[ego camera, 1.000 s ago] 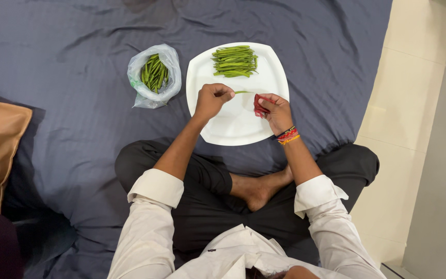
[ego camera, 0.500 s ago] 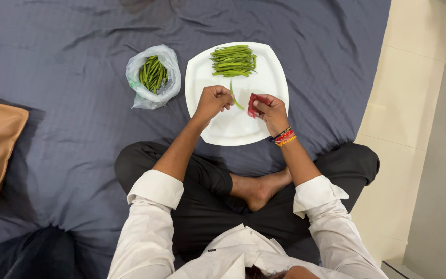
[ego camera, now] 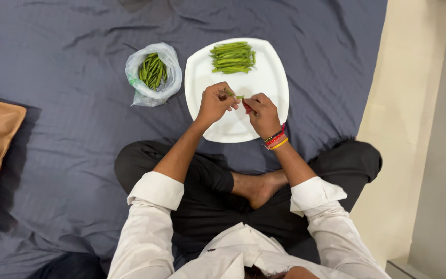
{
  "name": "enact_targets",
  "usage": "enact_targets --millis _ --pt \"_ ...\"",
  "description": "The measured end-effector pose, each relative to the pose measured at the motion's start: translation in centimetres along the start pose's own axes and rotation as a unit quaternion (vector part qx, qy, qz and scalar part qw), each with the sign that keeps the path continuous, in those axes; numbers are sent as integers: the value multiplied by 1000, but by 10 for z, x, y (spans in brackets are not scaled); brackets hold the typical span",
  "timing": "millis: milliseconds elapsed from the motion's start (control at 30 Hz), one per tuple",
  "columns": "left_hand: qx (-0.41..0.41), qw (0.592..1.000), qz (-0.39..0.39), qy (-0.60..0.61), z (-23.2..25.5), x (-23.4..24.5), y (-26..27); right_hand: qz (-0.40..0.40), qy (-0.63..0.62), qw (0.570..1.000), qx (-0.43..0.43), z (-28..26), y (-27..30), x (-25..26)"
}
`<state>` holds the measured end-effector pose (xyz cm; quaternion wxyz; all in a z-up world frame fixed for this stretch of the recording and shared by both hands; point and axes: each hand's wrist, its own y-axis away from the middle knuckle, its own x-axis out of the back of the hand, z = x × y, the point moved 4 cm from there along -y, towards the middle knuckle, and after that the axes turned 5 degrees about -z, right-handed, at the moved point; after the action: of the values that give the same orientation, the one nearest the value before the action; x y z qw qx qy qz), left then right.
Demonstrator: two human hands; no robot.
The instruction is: The person takes green beans from a plastic bag, trims their ends with a small blade, and stacks them on a plate.
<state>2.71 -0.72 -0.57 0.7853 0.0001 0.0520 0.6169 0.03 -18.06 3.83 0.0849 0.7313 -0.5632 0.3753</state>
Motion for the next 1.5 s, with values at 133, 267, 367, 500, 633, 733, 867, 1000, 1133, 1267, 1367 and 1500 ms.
enact_targets --millis 133,267,367,500,633,733,867,1000,1133,1267,1367,1500 --pt "-81 994 38 -68 19 -4 9 32 14 999 -28 11 -2 20" --pt "-181 966 63 -172 33 -20 20 106 -40 992 48 -8 6 33" --pt "-189 965 60 -171 32 -24 22 93 -37 993 58 -7 6 24" --pt "-225 958 51 -169 28 -24 19 65 -28 996 -56 25 -5 32" --pt "-177 964 61 -188 15 -23 15 155 -30 987 -13 8 -1 52" --pt "-179 962 66 -193 10 -26 14 122 -41 989 76 -19 2 46" --pt "-181 957 54 -220 8 -28 20 56 19 989 139 -32 6 27" --pt "-204 960 61 -182 14 -27 22 60 34 995 70 -6 3 24" --pt "-179 967 70 -165 12 -26 19 51 31 998 -30 16 0 32" --pt "-139 972 81 -174 2 -24 17 107 10 993 49 -7 3 46" --pt "-169 972 69 -149 -2 -25 15 84 30 988 123 -24 7 30" --pt "-167 977 77 -107 -7 -24 14 48 -32 998 -39 22 6 9"
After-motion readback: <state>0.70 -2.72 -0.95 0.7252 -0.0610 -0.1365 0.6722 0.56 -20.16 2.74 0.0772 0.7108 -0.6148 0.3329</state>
